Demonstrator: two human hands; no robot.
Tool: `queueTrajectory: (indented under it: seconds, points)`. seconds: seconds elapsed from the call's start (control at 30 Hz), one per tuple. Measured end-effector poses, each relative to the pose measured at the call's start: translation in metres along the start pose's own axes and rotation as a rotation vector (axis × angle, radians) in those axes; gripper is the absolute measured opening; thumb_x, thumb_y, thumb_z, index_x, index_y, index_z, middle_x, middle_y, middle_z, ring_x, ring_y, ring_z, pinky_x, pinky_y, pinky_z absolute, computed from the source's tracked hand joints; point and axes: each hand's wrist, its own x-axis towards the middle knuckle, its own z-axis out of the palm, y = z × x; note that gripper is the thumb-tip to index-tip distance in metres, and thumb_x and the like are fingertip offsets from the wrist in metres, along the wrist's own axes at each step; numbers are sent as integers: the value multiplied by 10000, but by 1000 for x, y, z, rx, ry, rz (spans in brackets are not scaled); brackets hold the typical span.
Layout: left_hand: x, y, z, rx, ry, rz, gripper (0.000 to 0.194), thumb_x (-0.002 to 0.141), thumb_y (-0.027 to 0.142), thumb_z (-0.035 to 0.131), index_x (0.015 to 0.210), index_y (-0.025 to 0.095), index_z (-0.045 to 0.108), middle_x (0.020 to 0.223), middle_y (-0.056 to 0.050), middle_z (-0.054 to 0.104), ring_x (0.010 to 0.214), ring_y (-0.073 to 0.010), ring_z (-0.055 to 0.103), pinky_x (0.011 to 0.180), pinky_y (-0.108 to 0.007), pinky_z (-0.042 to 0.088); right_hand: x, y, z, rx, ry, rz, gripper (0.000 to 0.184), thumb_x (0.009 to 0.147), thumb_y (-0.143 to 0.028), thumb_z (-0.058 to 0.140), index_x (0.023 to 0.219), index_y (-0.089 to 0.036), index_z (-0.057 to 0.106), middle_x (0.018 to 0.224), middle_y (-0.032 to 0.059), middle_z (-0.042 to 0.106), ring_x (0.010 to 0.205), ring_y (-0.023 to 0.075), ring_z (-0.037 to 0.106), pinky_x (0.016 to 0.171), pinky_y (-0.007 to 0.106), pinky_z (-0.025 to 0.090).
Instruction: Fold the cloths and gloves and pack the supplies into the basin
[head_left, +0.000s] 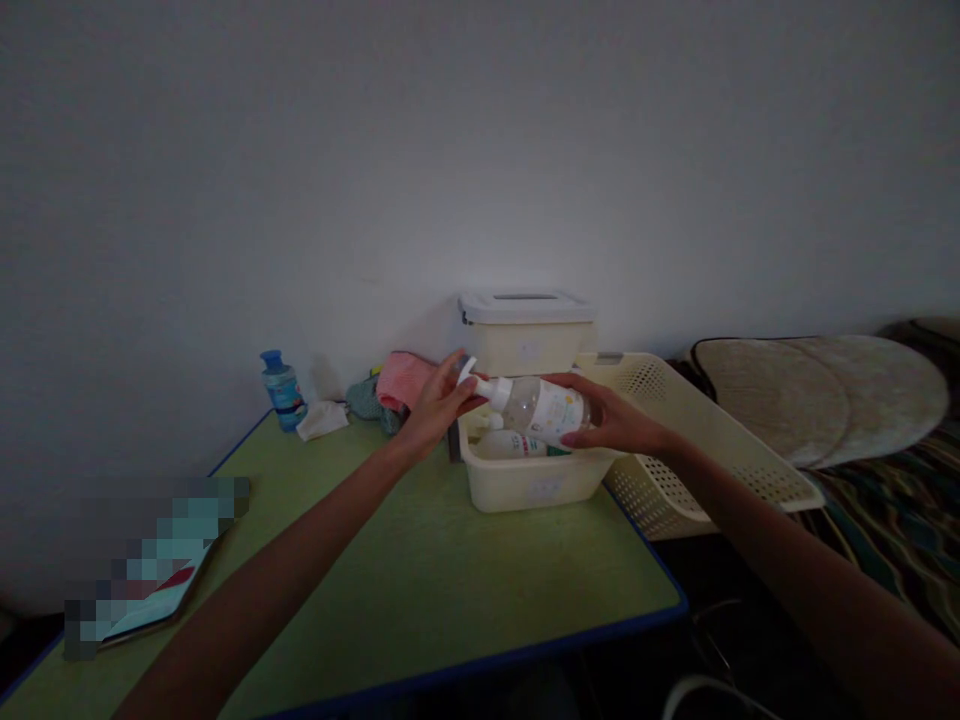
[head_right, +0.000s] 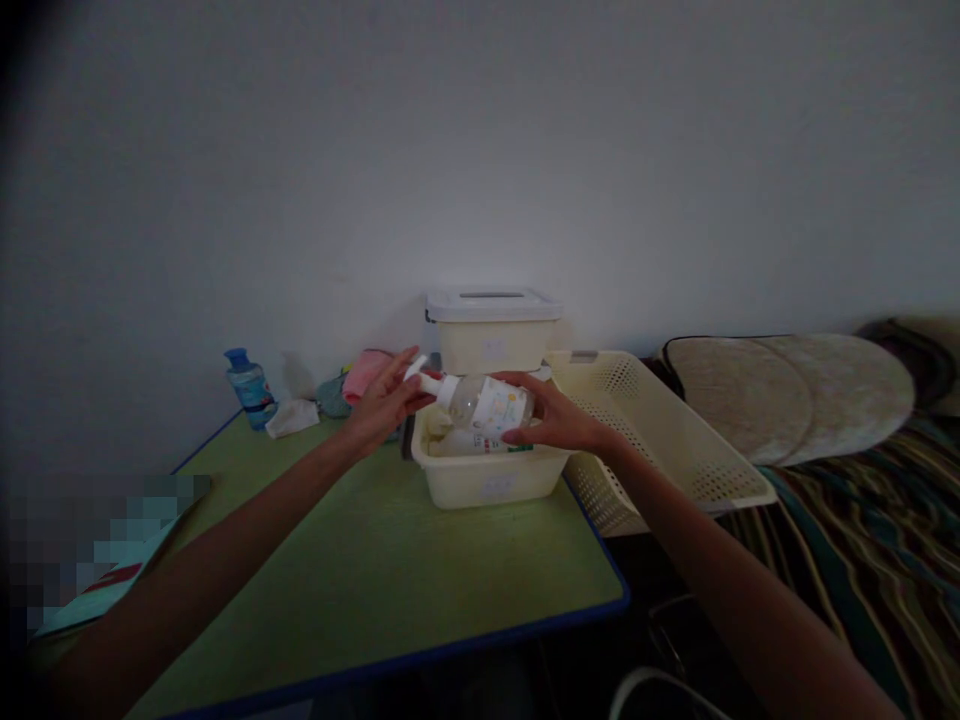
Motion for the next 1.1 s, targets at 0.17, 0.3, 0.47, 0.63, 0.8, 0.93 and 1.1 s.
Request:
queueTrajectory:
  seconds: [0.17,0.3,0.47,0.63,0.8,0.93,1.1]
  points:
    - [8,-20,-10,306,-150,-7,414,588,230,715,973,147,585,888,-47,649,759,-167,620,733,-336,506,2,20,-21,4,-132,92,629,567,-240,719,1163,-218,519,1021,39,587,888,201,585,769,362,508]
    - [7,-28,-11,529,-174,16,386,595,277,708,946,157,600,861,-67,653,759,-198,619,710,-345,487,10,29,-31,-131,-198,110,615,536,-221,738,1127,-208,570,1004,38,611,902,213,585,808,374,488]
    - [3,-33,-10,839,-119,152,253,584,257,691,822,177,657,840,-63,652,780,-215,588,787,-348,435,18,45,-31,-213,-291,79,541,541,-211,726,1072,-232,622,1041,22,630,936,210,585,854,385,458]
    - [3,-35,-11,953,-276,204,100,661,196,567,654,184,666,661,-36,637,663,-179,565,699,-282,419,22,54,-28,-256,-401,142,307,647,-246,668,953,-238,678,965,20,674,889,199,609,807,358,476]
    - [5,-34,-11,995,-401,225,150,690,280,571,623,212,687,632,-33,644,636,-178,550,660,-262,403,23,58,-23,-343,-408,116,279,738,-353,600,973,-229,681,998,37,679,932,214,608,856,373,452]
    - [6,-38,-15,1035,-470,222,262,744,332,530,570,209,682,582,-35,617,657,-180,551,689,-257,397,21,61,-16,-371,-370,103,260,776,-401,557,942,-253,691,983,26,684,936,216,607,858,374,455]
    - [6,-41,-17,1062,-457,341,363,767,362,513,469,198,640,592,-49,605,617,-171,550,704,-270,406,18,58,-11,-405,-372,67,288,826,-423,477,916,-257,694,887,34,676,861,211,604,816,374,464]
